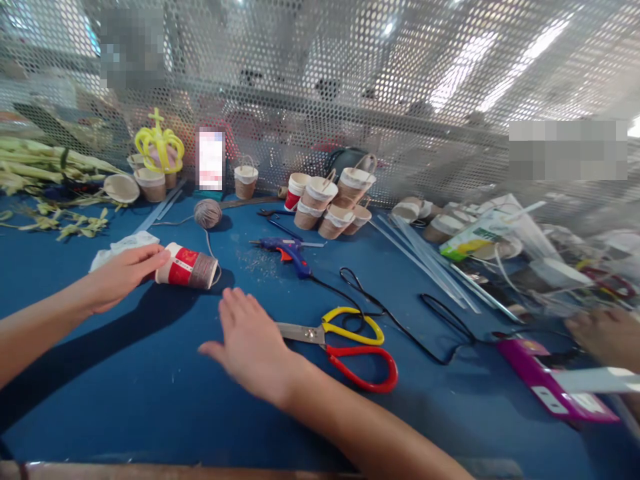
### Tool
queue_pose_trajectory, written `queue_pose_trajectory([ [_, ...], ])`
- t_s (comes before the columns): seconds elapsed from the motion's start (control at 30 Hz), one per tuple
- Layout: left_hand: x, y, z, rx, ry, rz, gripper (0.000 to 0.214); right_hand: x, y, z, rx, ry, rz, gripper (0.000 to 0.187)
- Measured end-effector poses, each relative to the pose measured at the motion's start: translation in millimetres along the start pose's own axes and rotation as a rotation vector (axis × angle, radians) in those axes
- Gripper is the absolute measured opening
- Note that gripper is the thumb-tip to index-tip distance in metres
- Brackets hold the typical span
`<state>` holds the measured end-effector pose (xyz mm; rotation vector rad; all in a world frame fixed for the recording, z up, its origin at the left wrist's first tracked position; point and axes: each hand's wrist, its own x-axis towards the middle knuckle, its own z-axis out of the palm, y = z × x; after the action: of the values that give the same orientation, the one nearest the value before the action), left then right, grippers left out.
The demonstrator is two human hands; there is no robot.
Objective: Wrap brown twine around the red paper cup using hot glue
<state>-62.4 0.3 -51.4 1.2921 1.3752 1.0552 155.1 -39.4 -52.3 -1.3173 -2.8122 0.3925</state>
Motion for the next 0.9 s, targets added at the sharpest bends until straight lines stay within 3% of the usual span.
queue_pose_trajectory([
  [0.07,0,2,1.0,-0.096,-0.014,-0.052,0.022,-6,-10,-4,0.085,-0.071,-0.182,0.057],
  [0.13,0,8,0.2,-0.194,0.024,-0.078,0.02,-5,-7,-11,0.114,-0.021,-0.203,0.051],
  [0.23,-1,23,-3.3,-0.326,0.111,-0.045,0.016,4,12,-20,-0.017,0.133,0.109,0.061],
  [0.3,1,33,-5.2,-0.38,0.149,0.029,0.011,9,21,-19,-0.085,0.067,0.336,0.074],
  [0.33,2,37,-5.5,-0.41,0.17,0.068,0.009,10,22,-17,-0.09,0.01,0.364,0.078],
  [0.4,7,42,-4.6,-0.463,0.182,0.127,0.007,6,14,-11,-0.053,-0.068,0.233,0.082],
  [0.53,18,44,2.6,-0.543,0.141,0.209,0.007,-12,-15,-4,0.167,-0.18,-0.198,0.083],
  [0.63,23,45,8.5,-0.539,0.119,0.213,0.009,-22,-29,-6,0.307,-0.244,-0.382,0.074],
  [0.73,26,47,10.9,-0.542,0.125,0.21,0.01,-25,-31,-9,0.312,-0.318,-0.52,0.067],
  [0.8,27,46,10.4,-0.555,0.133,0.209,0.01,-21,-26,-11,0.241,-0.319,-0.522,0.069],
  [0.9,28,44,8.4,-0.57,0.148,0.194,0.009,-9,-8,-16,0.027,-0.125,-0.225,0.077],
])
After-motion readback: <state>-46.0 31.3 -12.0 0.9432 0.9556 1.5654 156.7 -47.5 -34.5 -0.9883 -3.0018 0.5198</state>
